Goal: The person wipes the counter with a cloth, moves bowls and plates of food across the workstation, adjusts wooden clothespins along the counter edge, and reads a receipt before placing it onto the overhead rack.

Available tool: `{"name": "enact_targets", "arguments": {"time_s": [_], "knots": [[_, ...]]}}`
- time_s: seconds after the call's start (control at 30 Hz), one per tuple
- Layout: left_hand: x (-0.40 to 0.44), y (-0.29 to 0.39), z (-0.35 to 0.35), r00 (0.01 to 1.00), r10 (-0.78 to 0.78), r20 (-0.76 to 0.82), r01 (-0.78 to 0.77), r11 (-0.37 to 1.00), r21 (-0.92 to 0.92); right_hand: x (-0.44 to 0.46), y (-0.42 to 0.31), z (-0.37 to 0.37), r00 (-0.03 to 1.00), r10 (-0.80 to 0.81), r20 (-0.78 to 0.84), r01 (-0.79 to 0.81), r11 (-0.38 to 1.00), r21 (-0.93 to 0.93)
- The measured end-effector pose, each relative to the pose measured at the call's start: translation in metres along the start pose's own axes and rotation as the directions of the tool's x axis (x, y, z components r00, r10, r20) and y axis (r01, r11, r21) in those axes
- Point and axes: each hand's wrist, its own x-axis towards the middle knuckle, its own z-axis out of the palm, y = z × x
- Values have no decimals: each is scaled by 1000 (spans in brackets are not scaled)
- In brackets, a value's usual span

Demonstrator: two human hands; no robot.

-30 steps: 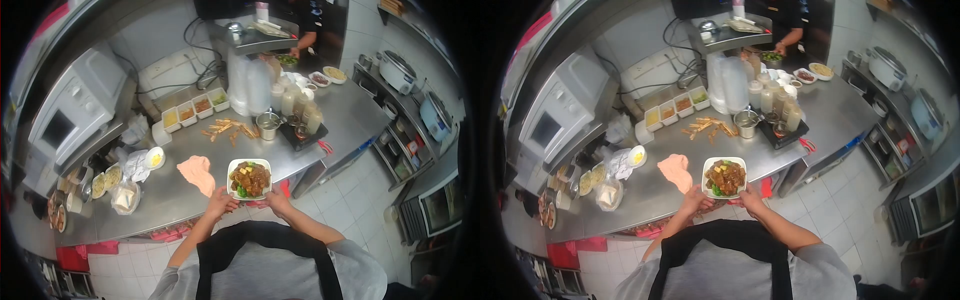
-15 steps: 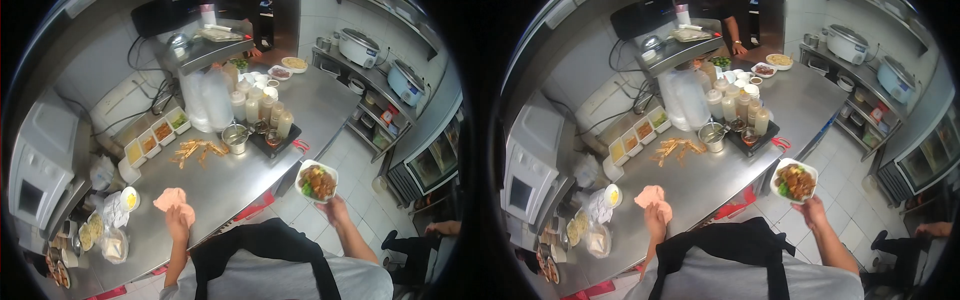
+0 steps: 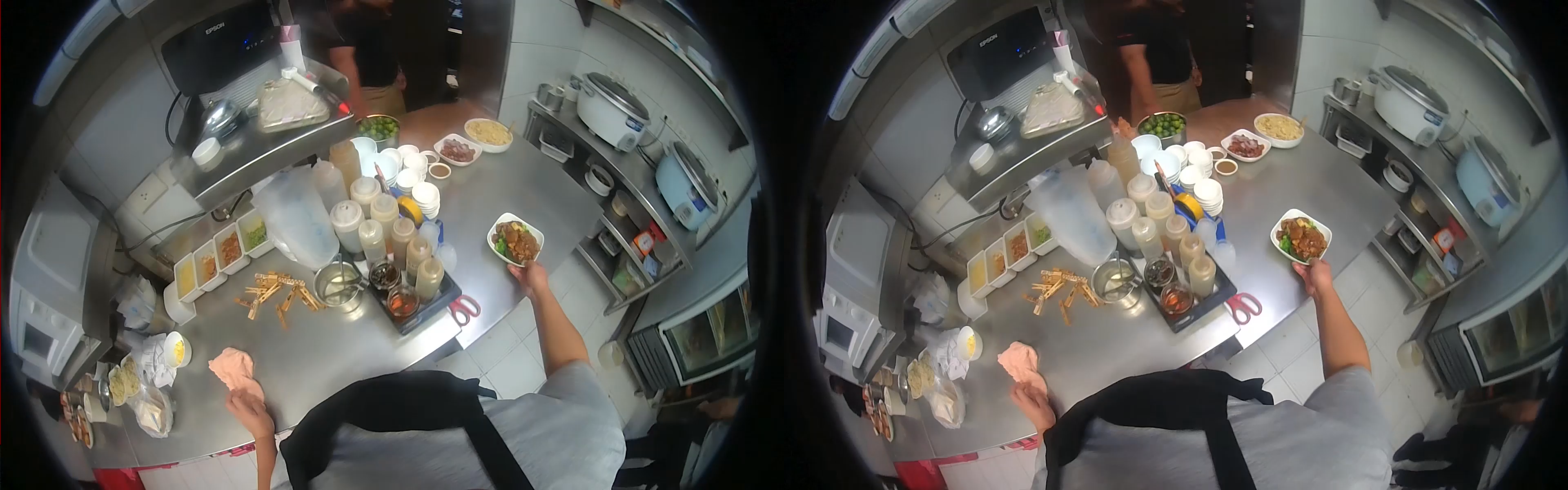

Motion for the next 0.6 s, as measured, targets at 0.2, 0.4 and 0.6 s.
{"name": "enact_targets", "arguments": {"time_s": [0.2, 0.4, 0.6], "knots": [[-39, 40, 4, 997, -78, 16, 75, 986, 147, 130, -14, 34, 988, -118, -97, 114, 993, -38], [-50, 58, 7, 988, -142, 59, 135, 984, 119, 166, -72, 91, 834, -545, -90, 552, 826, 117], [-34, 51, 15, 990, 7, 143, -41, 971, 237, 36, -210, 217, 617, -746, 252, 631, 660, 408]]}}
